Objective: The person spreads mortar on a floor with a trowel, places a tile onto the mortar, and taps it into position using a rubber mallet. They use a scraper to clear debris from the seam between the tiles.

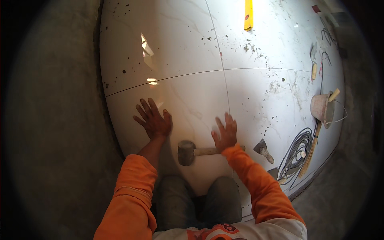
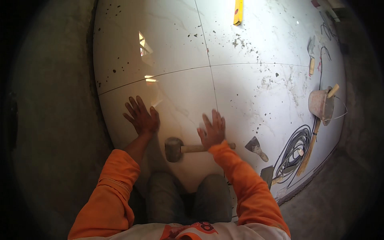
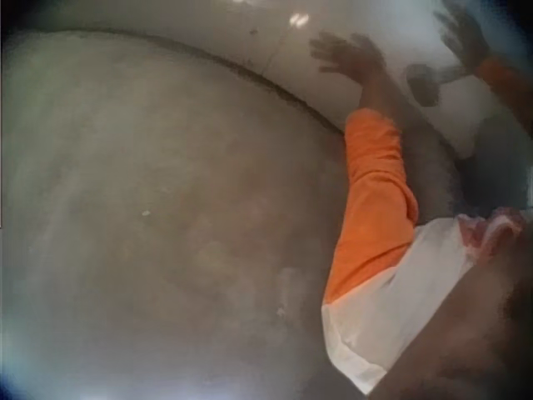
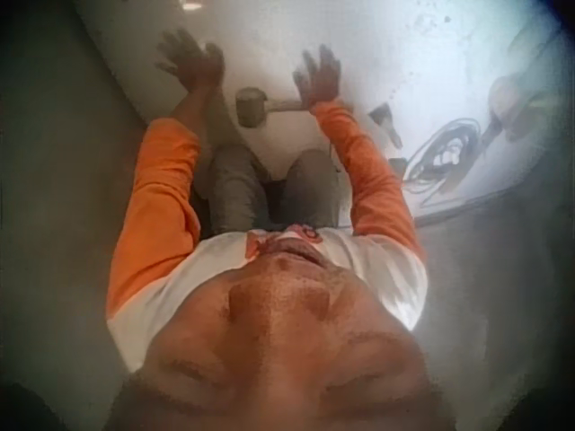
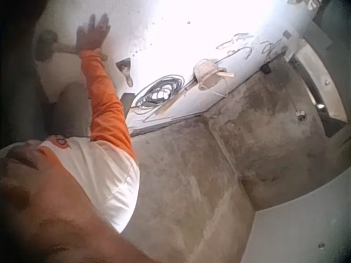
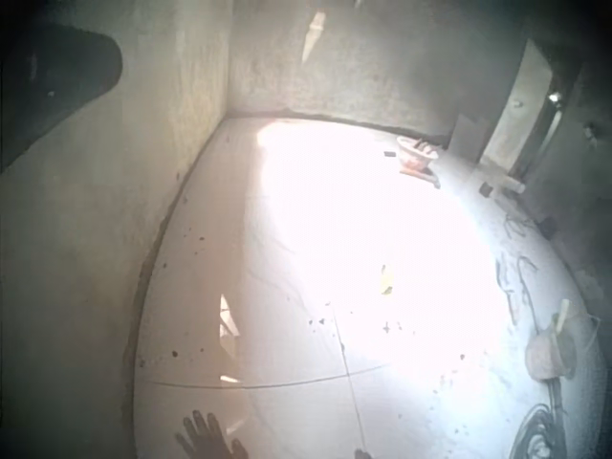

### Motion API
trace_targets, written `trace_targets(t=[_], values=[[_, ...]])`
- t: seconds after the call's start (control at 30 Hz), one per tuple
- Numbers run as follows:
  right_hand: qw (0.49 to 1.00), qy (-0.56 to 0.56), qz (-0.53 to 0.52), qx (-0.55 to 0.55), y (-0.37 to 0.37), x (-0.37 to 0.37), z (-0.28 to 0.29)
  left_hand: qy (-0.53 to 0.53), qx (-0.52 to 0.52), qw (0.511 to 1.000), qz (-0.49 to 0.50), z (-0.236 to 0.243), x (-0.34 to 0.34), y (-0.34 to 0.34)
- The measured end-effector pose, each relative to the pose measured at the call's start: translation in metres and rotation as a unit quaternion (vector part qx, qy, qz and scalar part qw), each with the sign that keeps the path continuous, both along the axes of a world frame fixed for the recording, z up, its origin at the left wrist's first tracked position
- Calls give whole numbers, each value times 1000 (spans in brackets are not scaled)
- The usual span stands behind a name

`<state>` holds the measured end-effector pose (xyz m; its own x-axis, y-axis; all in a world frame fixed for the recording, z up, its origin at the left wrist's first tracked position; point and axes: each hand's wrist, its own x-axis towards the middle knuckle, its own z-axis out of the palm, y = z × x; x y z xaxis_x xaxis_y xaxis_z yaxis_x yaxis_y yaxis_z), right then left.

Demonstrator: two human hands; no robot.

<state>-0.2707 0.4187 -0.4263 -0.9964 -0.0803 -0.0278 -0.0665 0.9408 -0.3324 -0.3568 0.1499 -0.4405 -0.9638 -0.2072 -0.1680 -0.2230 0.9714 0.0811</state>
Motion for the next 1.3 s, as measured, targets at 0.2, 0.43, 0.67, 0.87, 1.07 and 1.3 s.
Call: trace_targets(t=[0.2, 0.43, 0.67, 0.87, 1.07, 1.3], values=[[996, 13, -29, 89, 41, -91, -22, 34, -11, 999, -3, -1, 0, 6], [991, -10, -79, 104, 29, -176, -23, 23, 2, 1000, -1, -2, 4, 8], [991, 9, -66, 116, 39, -178, -27, 22, 1, 1000, -9, 0, 4, 10], [993, 18, -38, 114, 44, -171, -31, 15, -5, 1000, -2, -1, 1, 8], [992, 7, -29, 125, 44, -172, -26, 22, -6, 1000, -3, -3, 1, 8], [987, -3, -92, 129, 46, -173, -22, 13, 2, 1000, -12, 2, 1, 17]])
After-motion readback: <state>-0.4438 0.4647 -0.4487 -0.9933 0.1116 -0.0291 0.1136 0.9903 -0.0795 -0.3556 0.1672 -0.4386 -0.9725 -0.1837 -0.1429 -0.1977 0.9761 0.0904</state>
